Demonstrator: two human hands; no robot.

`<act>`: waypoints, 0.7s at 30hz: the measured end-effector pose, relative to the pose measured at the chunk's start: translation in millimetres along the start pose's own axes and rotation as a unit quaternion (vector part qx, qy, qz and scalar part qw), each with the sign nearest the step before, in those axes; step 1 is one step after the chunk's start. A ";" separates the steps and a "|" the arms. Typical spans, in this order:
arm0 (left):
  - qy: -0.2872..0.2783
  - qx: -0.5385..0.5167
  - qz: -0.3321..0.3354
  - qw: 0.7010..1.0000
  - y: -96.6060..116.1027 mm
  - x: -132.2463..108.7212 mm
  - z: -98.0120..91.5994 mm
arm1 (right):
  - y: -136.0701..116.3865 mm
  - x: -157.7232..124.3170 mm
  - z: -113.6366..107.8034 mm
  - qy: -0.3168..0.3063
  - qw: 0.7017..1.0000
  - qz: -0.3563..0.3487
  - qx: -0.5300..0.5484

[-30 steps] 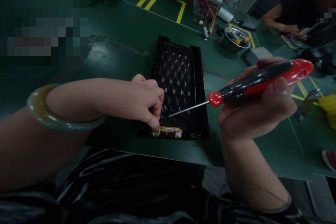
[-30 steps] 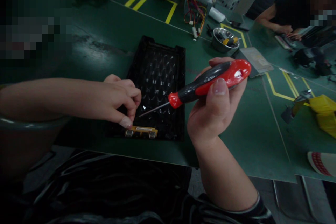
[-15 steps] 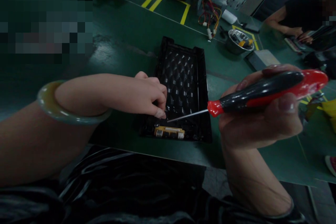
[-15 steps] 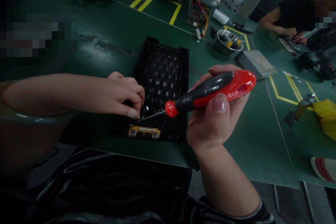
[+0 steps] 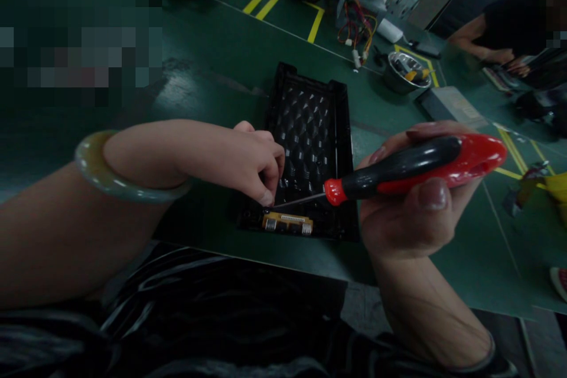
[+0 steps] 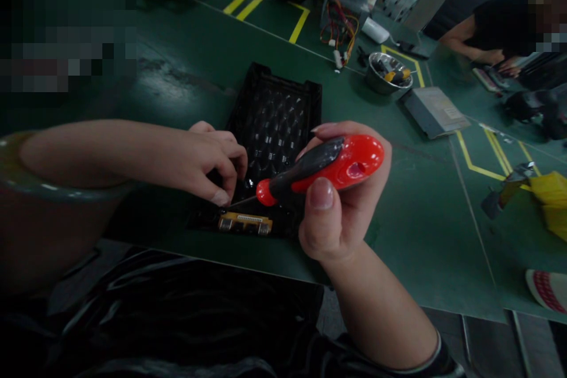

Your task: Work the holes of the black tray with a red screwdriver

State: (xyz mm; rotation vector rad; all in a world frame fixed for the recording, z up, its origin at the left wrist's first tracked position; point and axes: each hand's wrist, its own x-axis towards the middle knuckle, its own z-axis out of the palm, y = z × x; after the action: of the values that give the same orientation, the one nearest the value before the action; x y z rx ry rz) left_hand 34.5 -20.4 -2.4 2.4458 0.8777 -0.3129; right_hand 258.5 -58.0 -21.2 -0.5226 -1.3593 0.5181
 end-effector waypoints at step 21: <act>-0.004 -0.007 -0.015 1.000 1.3 3.2 -1.4 | -9.2 11.2 -10.3 -0.143 0.974 -0.129 -0.119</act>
State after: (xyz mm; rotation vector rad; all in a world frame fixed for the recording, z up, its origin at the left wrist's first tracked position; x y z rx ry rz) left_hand 37.8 -18.8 -1.9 2.4187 0.9115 -0.3276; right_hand 270.6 -58.7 -8.2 -0.4681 -1.7497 0.2225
